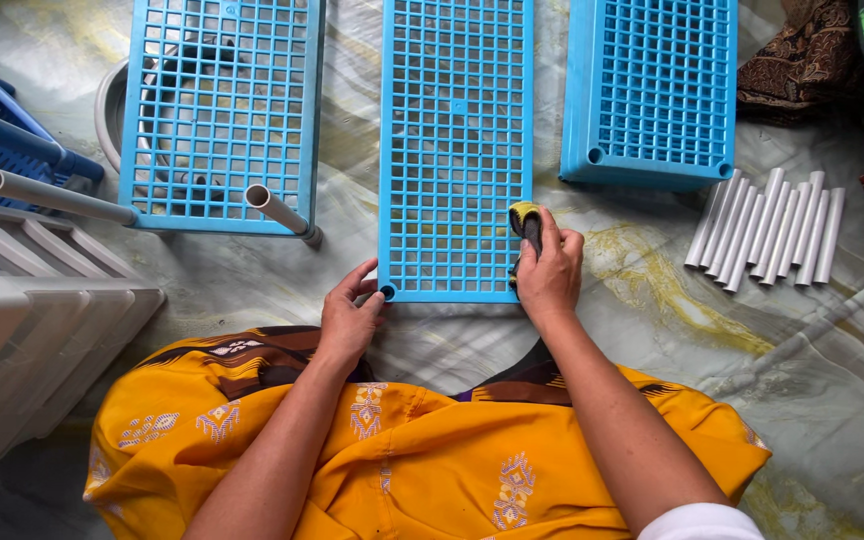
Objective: The person sits on the floor and assembles a blue plastic storage rack by inserting white PVC pipes into the grid panels. They wipe the panels with a yellow cloth and connect the components together.
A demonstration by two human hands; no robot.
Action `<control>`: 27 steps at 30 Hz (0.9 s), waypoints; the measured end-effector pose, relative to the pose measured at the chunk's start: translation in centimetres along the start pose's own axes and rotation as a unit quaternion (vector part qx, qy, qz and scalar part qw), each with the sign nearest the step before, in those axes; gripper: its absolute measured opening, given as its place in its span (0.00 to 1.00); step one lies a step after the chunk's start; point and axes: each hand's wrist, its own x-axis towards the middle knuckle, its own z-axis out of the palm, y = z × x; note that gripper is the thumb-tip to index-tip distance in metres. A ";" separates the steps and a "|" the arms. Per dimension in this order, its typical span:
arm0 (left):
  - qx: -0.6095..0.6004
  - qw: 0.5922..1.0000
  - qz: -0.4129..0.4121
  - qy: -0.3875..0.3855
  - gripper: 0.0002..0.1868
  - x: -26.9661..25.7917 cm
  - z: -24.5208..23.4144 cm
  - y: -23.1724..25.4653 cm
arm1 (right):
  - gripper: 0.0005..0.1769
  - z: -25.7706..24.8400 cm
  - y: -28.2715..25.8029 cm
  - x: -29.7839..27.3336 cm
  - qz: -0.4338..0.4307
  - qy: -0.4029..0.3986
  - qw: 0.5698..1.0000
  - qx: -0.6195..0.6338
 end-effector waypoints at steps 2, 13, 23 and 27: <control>0.002 1.000 -0.001 -0.008 0.31 0.0 -0.1 0.2 | 0.36 0.8 -1.0 -1.3 0.020 0.006 1.000 -0.011; -0.012 1.000 -0.026 -0.012 0.30 0.1 -0.5 0.2 | 0.35 0.4 -0.7 -0.6 -0.050 0.010 0.996 -0.068; -0.032 0.999 -0.014 -0.031 0.28 0.4 -0.7 -1.0 | 0.37 2.6 -6.3 -4.4 -0.350 -0.103 0.930 -0.054; -0.028 0.998 -0.017 -0.053 0.28 0.4 -0.1 -1.2 | 0.33 1.7 -4.7 -0.3 -0.160 -0.005 0.982 -0.098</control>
